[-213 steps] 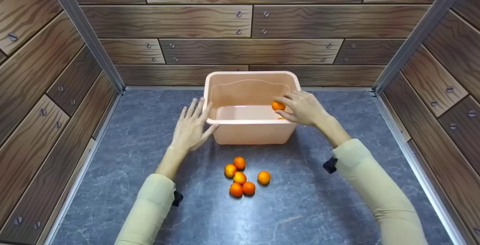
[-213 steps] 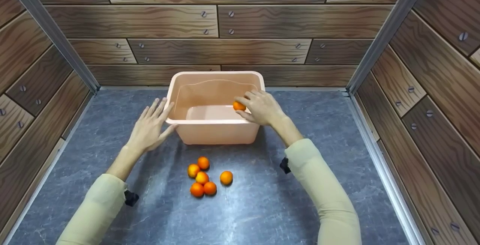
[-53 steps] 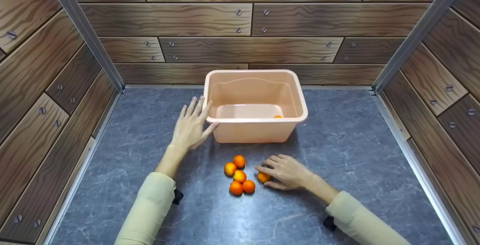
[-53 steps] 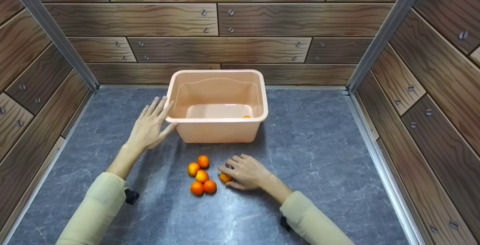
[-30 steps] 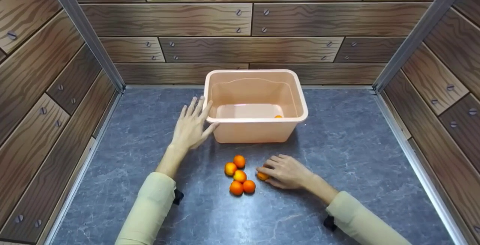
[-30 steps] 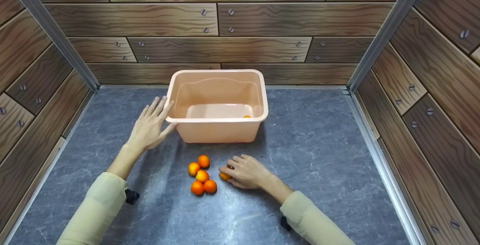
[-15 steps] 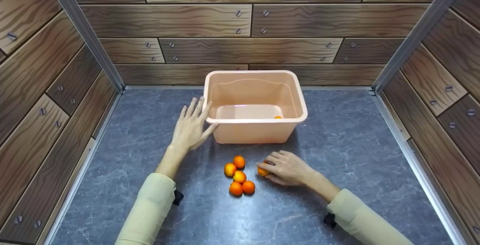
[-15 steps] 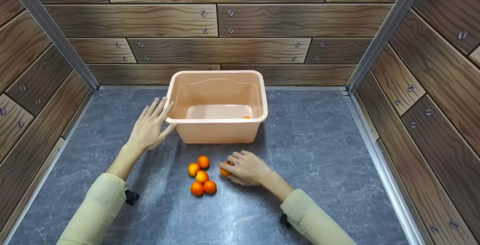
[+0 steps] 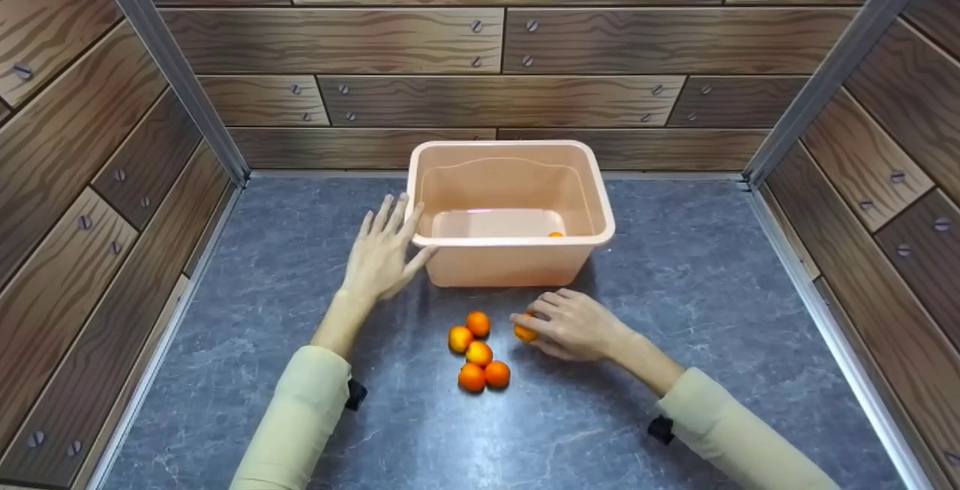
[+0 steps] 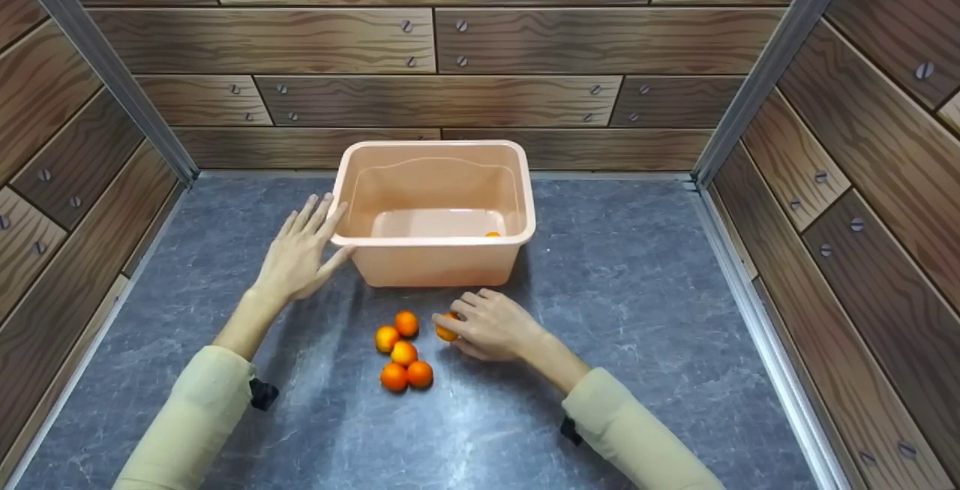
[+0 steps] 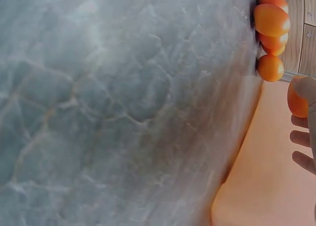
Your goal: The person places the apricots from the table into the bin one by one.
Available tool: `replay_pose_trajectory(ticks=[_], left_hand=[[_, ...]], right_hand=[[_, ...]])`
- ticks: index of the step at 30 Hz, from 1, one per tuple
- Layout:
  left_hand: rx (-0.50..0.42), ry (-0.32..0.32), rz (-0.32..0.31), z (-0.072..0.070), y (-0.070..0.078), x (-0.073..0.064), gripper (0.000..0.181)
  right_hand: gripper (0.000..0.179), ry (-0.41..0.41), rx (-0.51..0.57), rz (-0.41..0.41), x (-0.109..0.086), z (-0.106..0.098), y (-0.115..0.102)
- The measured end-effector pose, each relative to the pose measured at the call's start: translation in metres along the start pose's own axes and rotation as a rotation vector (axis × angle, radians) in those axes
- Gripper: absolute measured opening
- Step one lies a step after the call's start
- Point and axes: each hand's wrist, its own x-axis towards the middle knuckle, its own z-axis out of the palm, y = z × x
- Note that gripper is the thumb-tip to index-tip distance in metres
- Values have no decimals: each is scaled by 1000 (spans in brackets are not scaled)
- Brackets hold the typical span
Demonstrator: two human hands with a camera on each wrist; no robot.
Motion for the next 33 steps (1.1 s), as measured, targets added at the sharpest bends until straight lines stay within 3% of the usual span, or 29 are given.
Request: replay_pose_trajectory(ticks=[16, 33], left_hand=[[-1, -6, -3, 0, 0, -1, 79], [-2, -10, -2, -1, 0, 1, 80]], right_hand=[[51, 92, -2, -15, 13, -24, 7], [59, 204, -34, -31, 21, -55, 37]])
